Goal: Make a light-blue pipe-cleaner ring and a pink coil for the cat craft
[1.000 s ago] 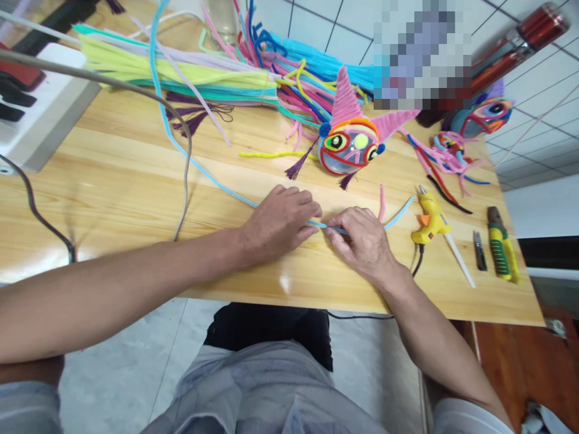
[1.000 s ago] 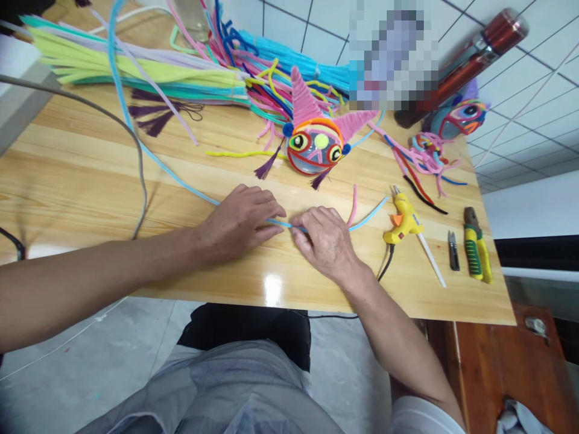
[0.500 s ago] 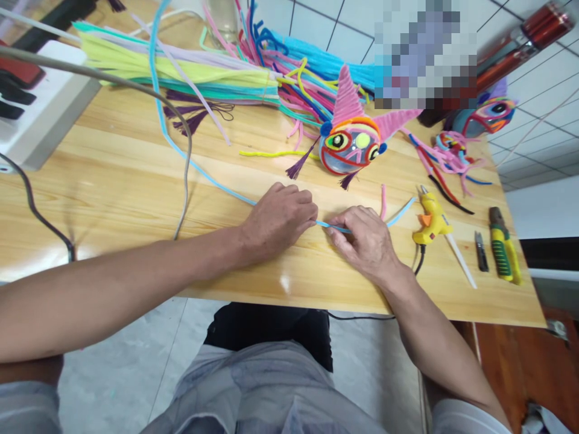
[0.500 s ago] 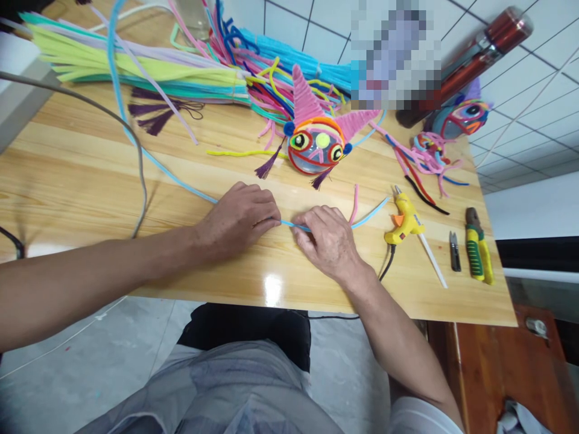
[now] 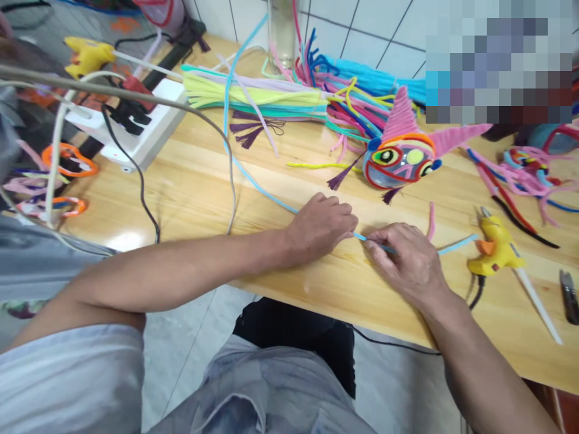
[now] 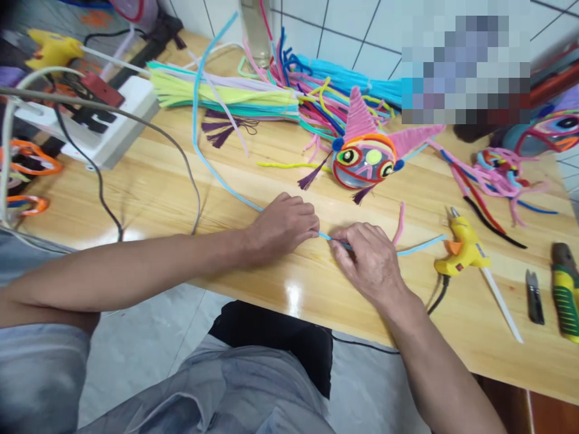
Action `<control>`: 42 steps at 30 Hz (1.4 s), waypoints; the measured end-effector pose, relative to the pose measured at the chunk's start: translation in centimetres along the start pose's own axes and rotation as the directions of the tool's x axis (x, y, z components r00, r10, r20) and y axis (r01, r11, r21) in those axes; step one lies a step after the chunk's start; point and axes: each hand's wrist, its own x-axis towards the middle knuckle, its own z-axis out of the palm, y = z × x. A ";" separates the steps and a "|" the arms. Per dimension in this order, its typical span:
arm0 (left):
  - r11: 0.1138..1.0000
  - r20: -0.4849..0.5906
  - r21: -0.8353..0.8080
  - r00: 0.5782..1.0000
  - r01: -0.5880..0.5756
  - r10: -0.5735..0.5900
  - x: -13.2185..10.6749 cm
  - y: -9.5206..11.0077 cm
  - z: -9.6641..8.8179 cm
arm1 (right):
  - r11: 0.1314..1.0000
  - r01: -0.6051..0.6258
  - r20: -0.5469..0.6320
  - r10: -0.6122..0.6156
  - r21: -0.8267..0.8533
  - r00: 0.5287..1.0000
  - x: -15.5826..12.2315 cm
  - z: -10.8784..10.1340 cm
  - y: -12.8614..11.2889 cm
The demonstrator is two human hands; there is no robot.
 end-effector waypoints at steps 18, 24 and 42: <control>0.997 -0.015 0.074 1.000 0.022 -0.021 -0.3 0.0 -0.3 | 0.998 -0.054 0.003 0.054 0.025 0.999 -0.3 0.0 0.6; 0.998 0.042 0.032 0.998 0.050 -0.051 -0.1 0.0 -0.4 | 0.999 -0.052 0.015 0.052 0.018 0.999 -0.4 0.1 0.7; 0.996 0.073 -0.065 0.996 0.062 -0.058 0.0 -0.2 -1.1 | 0.999 0.022 -0.009 -0.022 -0.026 1.000 -0.2 0.3 0.7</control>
